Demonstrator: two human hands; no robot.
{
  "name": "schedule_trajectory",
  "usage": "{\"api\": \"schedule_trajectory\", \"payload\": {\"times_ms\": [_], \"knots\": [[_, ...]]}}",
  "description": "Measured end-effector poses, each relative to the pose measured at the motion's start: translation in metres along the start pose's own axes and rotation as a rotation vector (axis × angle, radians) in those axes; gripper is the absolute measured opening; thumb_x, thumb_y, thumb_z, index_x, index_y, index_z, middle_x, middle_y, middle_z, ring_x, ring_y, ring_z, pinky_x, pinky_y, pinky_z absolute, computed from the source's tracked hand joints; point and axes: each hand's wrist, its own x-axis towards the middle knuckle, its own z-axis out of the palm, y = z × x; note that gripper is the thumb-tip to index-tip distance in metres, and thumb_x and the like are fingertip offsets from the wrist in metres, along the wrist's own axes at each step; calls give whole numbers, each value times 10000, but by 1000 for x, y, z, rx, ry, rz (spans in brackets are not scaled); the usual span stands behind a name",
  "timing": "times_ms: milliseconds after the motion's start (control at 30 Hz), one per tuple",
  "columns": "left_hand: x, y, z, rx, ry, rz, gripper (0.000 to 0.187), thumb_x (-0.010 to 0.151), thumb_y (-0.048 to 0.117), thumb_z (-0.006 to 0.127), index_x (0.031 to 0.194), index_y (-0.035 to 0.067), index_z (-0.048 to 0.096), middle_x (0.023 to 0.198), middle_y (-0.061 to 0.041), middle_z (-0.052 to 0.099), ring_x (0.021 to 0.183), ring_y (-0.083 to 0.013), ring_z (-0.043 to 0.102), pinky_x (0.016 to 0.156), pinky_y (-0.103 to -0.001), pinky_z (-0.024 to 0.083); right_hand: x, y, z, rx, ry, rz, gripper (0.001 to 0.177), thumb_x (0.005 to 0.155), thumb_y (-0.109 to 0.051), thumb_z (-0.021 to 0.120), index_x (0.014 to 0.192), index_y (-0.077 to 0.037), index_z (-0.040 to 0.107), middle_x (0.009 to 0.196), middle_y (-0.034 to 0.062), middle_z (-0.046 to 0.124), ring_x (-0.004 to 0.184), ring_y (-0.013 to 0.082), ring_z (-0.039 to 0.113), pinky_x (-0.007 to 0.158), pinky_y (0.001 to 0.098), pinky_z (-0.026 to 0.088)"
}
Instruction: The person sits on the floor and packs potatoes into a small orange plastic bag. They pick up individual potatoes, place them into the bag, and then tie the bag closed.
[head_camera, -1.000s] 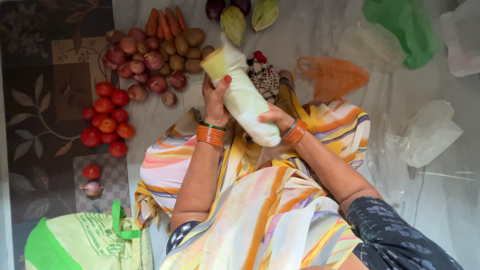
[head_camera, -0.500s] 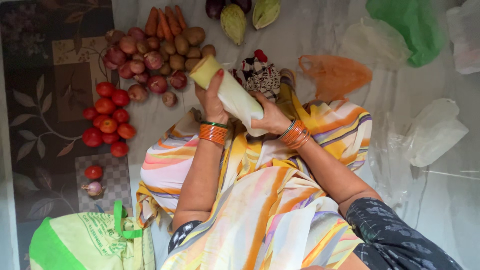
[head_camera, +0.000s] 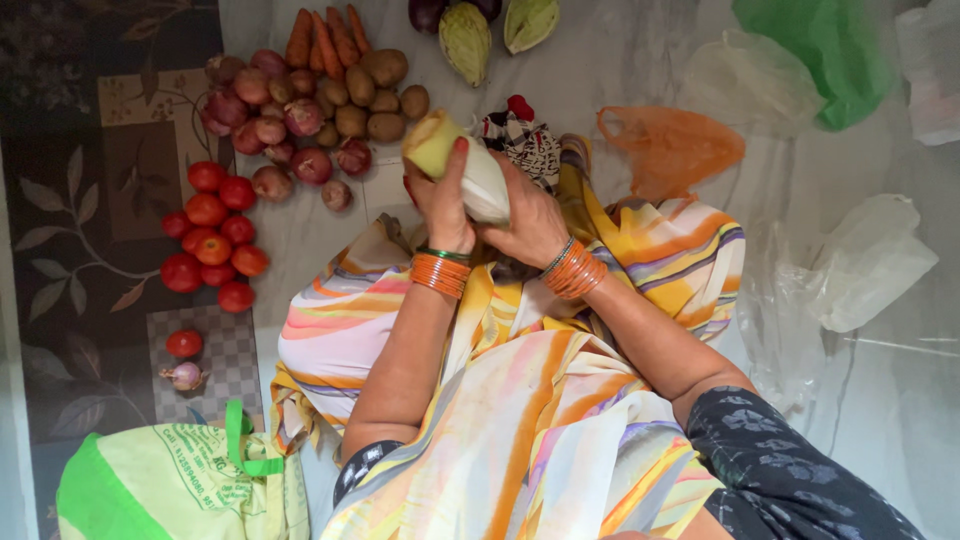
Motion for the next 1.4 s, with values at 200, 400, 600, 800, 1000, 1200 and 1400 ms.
{"api": "schedule_trajectory", "payload": {"times_ms": [200,400,600,800,1000,1200,1400], "knots": [[1,16,-5,-115,-354,-120,999,832,238,894,1623,128,293,1488,-144,513,1327,-266,540,1144,-404,458,1,41,-2,724,-151,-75,954,782,-171,861,1565,-18,338,1452,164,543,1348,300,516,1169,399,404],[16,-8,-23,-63,-626,-386,1380,684,511,939,1713,171,83,1763,-133,209,1579,-233,290,1264,-379,317,-17,110,20,1139,-104,239,808,777,-247,796,1488,1,502,1346,89,636,1227,215,608,1088,354,482],[2,-31,-8,426,-939,-188,1115,634,357,964,1550,99,382,1493,-148,569,1387,-290,545,1191,-410,430,-14,112,-8,1163,58,140,754,833,-287,794,1465,-21,480,1369,65,617,1257,182,594,1104,334,476],[-13,10,9,1099,-682,175,783,601,343,929,1272,101,606,1147,-140,729,1076,-365,673,958,-461,509,24,53,-65,791,-13,173,726,858,-177,845,1474,-28,492,1405,62,606,1306,165,567,1166,338,441],[-19,17,19,1385,-332,604,897,520,379,959,1293,97,601,1048,-115,699,1024,-349,630,874,-516,473,40,37,-62,836,-17,424,887,698,-110,893,1447,-111,416,1252,34,617,1054,191,649,771,409,549],[0,36,6,1148,-704,311,1012,546,465,1005,1363,62,565,1276,-174,669,1164,-377,600,982,-499,460,24,74,-55,956,77,277,794,725,-33,855,1446,-13,521,1288,38,628,1205,163,609,1037,310,516],[22,46,-12,717,-1121,-302,1015,603,377,927,1473,78,498,1389,-98,659,1278,-249,624,1091,-351,475,23,83,-72,1064,-38,78,994,656,-79,882,1546,-40,441,1406,41,590,1333,181,556,1164,330,438]]}}
